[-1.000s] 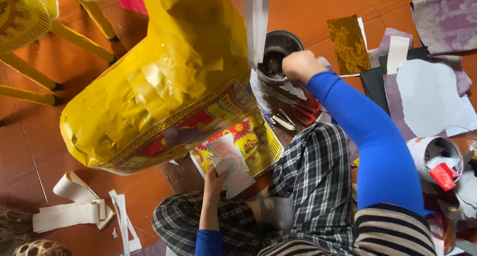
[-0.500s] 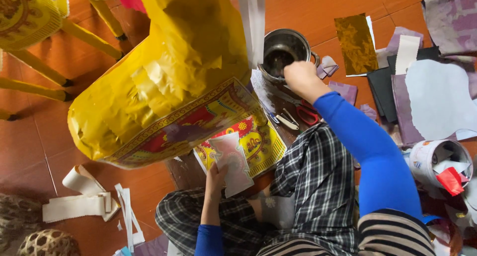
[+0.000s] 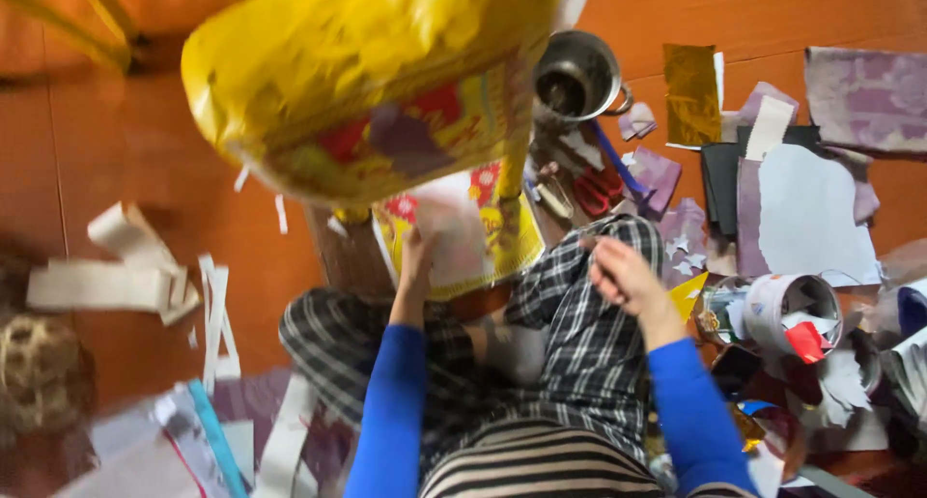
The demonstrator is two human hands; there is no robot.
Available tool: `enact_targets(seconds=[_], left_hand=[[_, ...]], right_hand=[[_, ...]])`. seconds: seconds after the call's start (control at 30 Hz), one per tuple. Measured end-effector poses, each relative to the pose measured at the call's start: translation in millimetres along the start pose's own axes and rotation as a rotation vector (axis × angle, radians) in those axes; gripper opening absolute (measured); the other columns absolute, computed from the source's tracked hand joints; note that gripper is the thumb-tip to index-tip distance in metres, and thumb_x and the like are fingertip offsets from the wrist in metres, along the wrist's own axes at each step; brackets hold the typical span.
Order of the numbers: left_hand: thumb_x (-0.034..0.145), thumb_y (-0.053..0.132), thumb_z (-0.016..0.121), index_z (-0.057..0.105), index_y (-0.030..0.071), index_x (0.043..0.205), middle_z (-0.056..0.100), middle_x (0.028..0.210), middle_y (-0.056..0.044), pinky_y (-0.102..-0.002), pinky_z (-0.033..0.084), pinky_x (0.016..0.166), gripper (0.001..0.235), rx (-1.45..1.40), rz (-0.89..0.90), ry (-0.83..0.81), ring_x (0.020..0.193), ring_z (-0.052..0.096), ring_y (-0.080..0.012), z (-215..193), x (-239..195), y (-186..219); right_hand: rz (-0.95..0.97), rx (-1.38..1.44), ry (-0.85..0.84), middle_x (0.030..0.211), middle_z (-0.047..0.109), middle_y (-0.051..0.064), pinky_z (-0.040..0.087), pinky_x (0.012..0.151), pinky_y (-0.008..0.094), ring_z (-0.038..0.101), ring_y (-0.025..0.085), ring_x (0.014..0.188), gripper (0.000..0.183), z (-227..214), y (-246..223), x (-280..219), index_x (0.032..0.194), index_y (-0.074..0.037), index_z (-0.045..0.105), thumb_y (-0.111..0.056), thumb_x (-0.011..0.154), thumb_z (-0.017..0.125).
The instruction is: Decorating and assembling traditional paper horses using glue and paper cutouts.
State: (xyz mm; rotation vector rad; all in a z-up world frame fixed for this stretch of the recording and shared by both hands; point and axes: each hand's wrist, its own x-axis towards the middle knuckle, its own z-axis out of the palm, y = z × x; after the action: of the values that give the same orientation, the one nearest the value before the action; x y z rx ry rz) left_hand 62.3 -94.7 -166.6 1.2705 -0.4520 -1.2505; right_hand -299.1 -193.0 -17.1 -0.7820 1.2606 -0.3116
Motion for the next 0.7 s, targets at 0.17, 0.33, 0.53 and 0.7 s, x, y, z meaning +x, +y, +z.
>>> enact_targets(seconds=[0.17, 0.33, 0.53, 0.7], left_hand=[[0.091, 0.01, 0.062, 0.07, -0.001, 0.109, 0.063, 0.081, -0.007, -0.036, 0.045, 0.054, 0.022, 0.245, -0.167, 0.276, 0.065, 0.056, -0.0187, -32, 32, -101], [0.089, 0.011, 0.07, 0.068, 0.0, 0.106, 0.066, 0.081, -0.003, -0.033, 0.049, 0.056, 0.02, 0.035, -0.048, 0.248, 0.067, 0.06, -0.0145, -40, 44, -119], [0.092, 0.015, 0.057, 0.073, -0.001, 0.113, 0.076, 0.101, -0.008, -0.032, 0.061, 0.071, 0.031, 0.156, -0.179, -0.16, 0.09, 0.074, -0.0172, -38, 38, -130], [0.09, 0.007, 0.06, 0.07, -0.007, 0.111, 0.075, 0.099, -0.017, -0.036, 0.059, 0.068, 0.027, -0.117, -0.368, 0.175, 0.084, 0.073, -0.0253, -26, 36, -118]], right_hand=[[-0.009, -0.285, -0.106, 0.077, 0.063, 0.009, 0.034, 0.039, 0.03, 0.049, 0.014, 0.049, 0.046, 80, 78, 5, 0.15, -0.013, 0.052, -0.018, 0.105, 0.056], [-0.725, -1.382, 0.002, 0.127, 0.06, 0.034, 0.053, 0.079, 0.055, 0.065, 0.049, 0.097, 0.063, 146, 85, 64, 0.16, -0.016, 0.027, -0.009, 0.1, 0.043], [-0.457, -1.669, 0.06, 0.125, 0.059, 0.034, 0.057, 0.078, 0.055, 0.068, 0.049, 0.096, 0.067, 218, 63, 77, 0.166, -0.018, 0.02, -0.008, 0.102, 0.042], [-0.68, -1.674, 0.121, 0.124, 0.056, 0.037, 0.059, 0.069, 0.05, 0.067, 0.047, 0.092, 0.077, 208, 68, 87, 0.162, -0.018, 0.026, 0.001, 0.091, 0.049]])
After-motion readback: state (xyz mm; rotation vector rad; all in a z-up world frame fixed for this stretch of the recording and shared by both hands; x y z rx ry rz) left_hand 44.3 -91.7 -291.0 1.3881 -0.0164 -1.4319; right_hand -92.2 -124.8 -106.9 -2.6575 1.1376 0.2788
